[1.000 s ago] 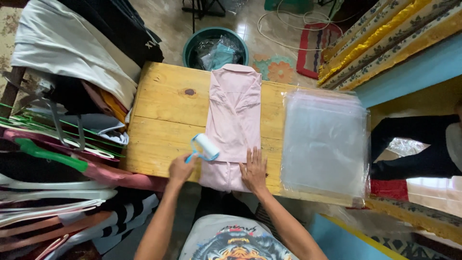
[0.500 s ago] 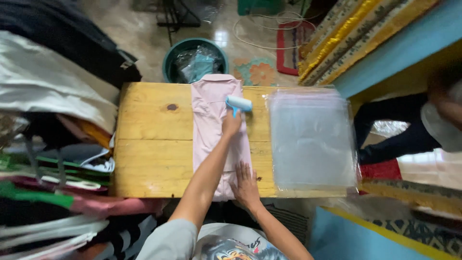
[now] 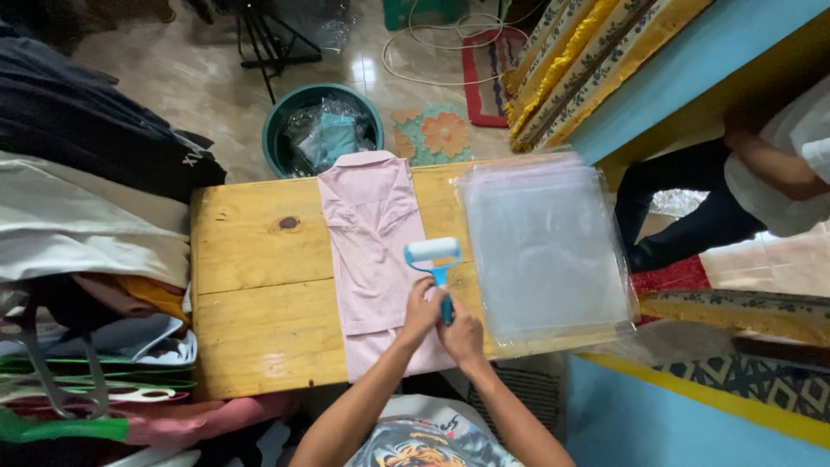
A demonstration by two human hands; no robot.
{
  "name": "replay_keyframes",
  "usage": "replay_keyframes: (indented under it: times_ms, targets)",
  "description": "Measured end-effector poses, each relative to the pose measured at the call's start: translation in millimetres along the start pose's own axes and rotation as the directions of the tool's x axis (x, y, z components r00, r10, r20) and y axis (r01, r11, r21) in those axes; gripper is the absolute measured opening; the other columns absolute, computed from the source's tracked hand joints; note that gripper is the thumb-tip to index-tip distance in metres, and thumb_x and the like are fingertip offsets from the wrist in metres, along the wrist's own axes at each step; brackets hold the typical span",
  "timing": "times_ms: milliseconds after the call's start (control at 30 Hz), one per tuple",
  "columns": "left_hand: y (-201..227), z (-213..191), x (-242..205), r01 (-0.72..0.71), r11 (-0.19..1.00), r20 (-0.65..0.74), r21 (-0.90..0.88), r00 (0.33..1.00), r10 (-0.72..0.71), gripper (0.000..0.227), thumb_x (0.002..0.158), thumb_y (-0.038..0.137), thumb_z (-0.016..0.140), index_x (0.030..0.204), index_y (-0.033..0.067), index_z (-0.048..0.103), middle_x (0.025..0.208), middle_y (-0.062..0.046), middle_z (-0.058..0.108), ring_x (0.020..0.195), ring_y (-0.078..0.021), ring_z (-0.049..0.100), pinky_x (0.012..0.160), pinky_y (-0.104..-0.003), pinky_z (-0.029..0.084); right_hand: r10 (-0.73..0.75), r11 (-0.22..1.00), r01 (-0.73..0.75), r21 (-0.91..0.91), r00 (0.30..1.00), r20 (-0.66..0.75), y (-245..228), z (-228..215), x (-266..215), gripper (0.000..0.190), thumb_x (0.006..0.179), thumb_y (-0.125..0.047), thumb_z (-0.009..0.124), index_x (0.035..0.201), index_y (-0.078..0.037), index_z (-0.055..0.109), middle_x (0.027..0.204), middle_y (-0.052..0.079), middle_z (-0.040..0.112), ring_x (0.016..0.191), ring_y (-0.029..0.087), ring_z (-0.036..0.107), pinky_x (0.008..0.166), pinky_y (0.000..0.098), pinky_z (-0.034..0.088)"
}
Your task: The person uses a lint roller on a pink collared shirt, then folds the shirt and places it inside a clear plastic bag.
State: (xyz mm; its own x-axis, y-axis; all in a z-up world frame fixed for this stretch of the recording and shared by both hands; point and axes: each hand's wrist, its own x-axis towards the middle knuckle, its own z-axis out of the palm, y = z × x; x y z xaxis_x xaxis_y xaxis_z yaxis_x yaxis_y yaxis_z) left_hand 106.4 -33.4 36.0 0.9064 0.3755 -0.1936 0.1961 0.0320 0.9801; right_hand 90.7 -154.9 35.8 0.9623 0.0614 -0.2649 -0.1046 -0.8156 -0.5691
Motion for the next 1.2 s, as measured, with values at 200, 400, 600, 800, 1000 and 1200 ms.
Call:
replay_keyframes:
  times_ms: [200,400,600,800,1000,1200]
  targets:
    - [61.0,5.5,14.3,-0.244,0.914,0.292,0.324,0.945,0.148,0.058,0.090,0.051,0.070,0.137,0.0180,0.064,0.139,-0.026,0.056,0.132,-0.0482,0.054,0.114,-0.055,0.037,0.025,0.999,-0.027,-0.017,0.995,-0.094,-22.7,-96.2,17.7,0.049,0.087,-0.041,0.070,0.126,-0.011,0.071,0.094,0.026,0.076,0.089,0.045,0.074,0.076,0.0583,0.057]
    - [72.1,-39.8,6.9,-0.094,0.833,0.177,0.546,0.984,-0.005,0.059,0.091,0.027,0.071,0.146,0.0125,0.057,0.149,-0.033,0.044,0.142,-0.0503,0.040,0.118,-0.058,0.028,0.134,0.958,-0.195,-0.210,0.952,-0.275,74.8,-144.8,69.4,0.056,0.095,-0.058,0.062,0.133,-0.017,0.069,0.103,0.017,0.077,0.097,0.040,0.075,0.082,0.0530,0.058]
    - [51.0,-74.5,-27.0,0.001,0.866,0.065,0.500,0.997,-0.039,0.035,0.090,0.019,0.068,0.124,0.0166,0.068,0.125,-0.017,0.061,0.122,-0.0392,0.061,0.106,-0.049,0.045,0.204,0.924,-0.210,-0.318,0.978,-0.053,104.0,-140.4,76.3,0.063,0.092,-0.058,0.061,0.140,-0.017,0.063,0.116,0.019,0.076,0.110,0.041,0.072,0.093,0.0571,0.055]
    - [29.4,-64.8,-30.7,0.050,0.886,0.117,0.462,0.986,-0.117,0.034,0.086,0.025,0.072,0.119,0.0235,0.071,0.100,-0.010,0.074,0.087,-0.0293,0.073,0.078,-0.041,0.057,0.159,0.970,-0.149,-0.192,0.987,0.036,87.2,-171.3,70.9,0.083,0.089,-0.060,0.068,0.153,-0.011,0.048,0.137,0.021,0.063,0.129,0.042,0.059,0.106,0.0589,0.048]
    - [33.1,-39.9,-24.4,0.086,0.920,0.255,0.381,0.947,-0.194,0.032,0.089,0.022,0.067,0.120,0.0168,0.071,0.092,-0.015,0.077,0.078,-0.0317,0.074,0.072,-0.042,0.057,0.100,0.967,-0.093,-0.238,0.995,0.016,81.6,-149.0,75.1,0.057,0.094,-0.037,0.067,0.137,0.000,0.063,0.119,0.024,0.073,0.112,0.041,0.070,0.095,0.0528,0.057]
    - [83.0,-25.7,1.9,0.082,0.923,0.272,0.375,0.943,-0.194,0.074,0.088,0.055,0.070,0.146,0.0130,0.053,0.115,-0.017,0.070,0.089,-0.0354,0.071,0.082,-0.049,0.055,-0.135,0.990,0.138,0.018,0.983,-0.120,-20.6,-115.3,47.6,0.055,0.088,-0.030,0.073,0.124,0.011,0.065,0.108,0.035,0.071,0.101,0.048,0.071,0.087,0.0563,0.058]
